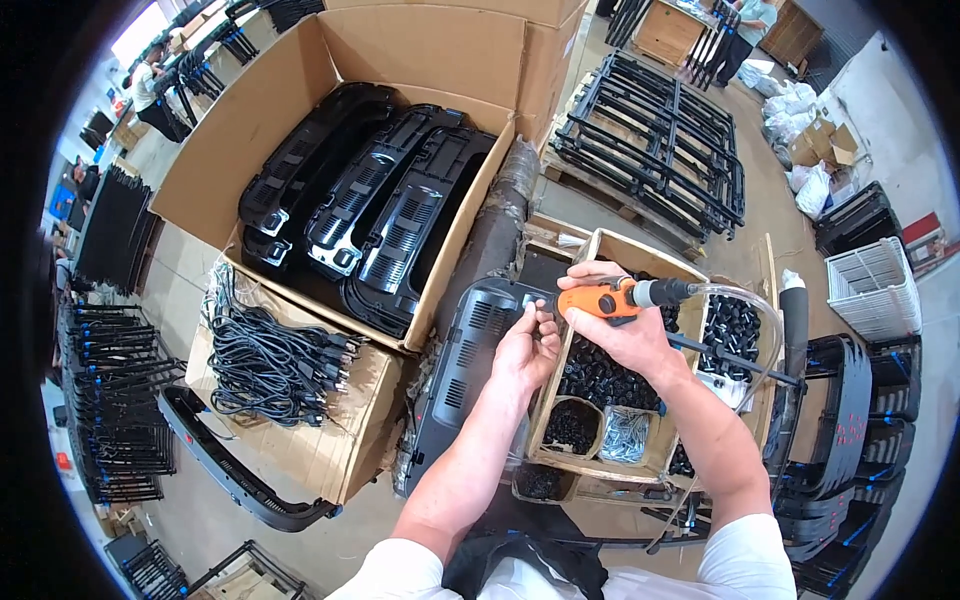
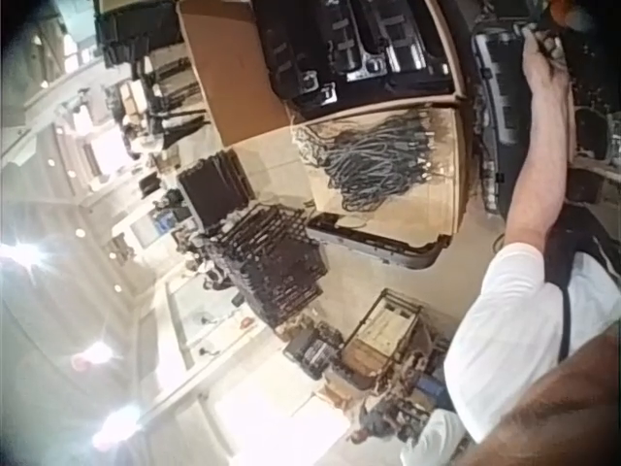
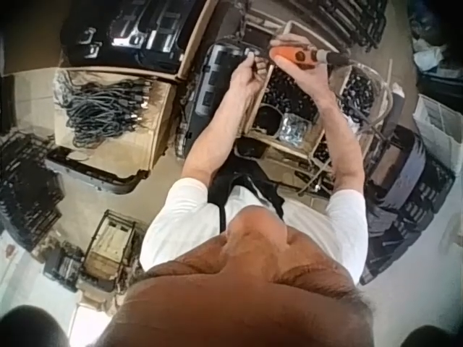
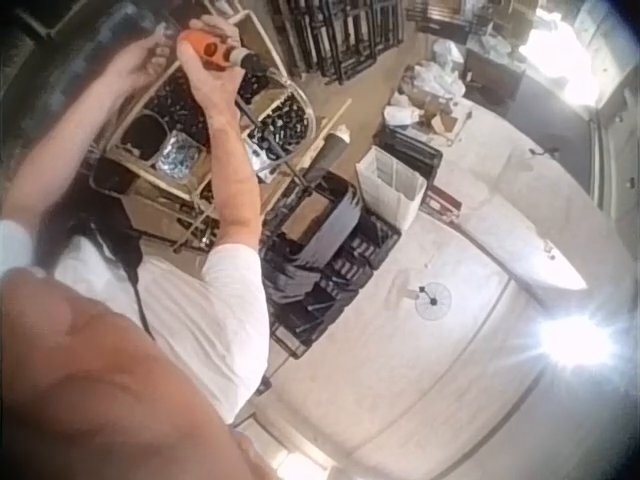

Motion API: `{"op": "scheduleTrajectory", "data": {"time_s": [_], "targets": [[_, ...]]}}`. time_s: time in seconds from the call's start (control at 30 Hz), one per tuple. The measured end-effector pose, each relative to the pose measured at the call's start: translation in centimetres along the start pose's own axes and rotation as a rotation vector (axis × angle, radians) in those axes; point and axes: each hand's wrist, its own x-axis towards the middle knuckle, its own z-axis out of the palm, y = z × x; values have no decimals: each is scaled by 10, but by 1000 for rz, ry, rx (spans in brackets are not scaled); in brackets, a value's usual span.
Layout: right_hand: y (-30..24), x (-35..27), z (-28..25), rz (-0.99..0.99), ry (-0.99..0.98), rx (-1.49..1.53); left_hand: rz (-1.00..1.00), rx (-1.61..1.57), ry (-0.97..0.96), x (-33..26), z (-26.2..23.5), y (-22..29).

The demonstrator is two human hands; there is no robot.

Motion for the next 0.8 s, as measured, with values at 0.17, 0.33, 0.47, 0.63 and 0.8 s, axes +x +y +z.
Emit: {"op": "scheduleTrajectory", "data": {"time_s": [0.17, 0.33, 0.47, 0.63, 0.8], "targets": [[1, 11, 9, -17, -14, -8, 55, 28, -50, -7, 7, 4], [13, 42, 22, -54, 59, -12, 118, 228, 46, -19, 17, -2], [20, 58, 31, -65, 31, -15, 55, 252, 53, -36, 2, -4], [24, 70, 43, -14, -3, -96, 93, 399, 54, -41, -28, -5], [30, 72, 47, -46, -6, -102, 107, 466, 112, -51, -27, -6]]}}
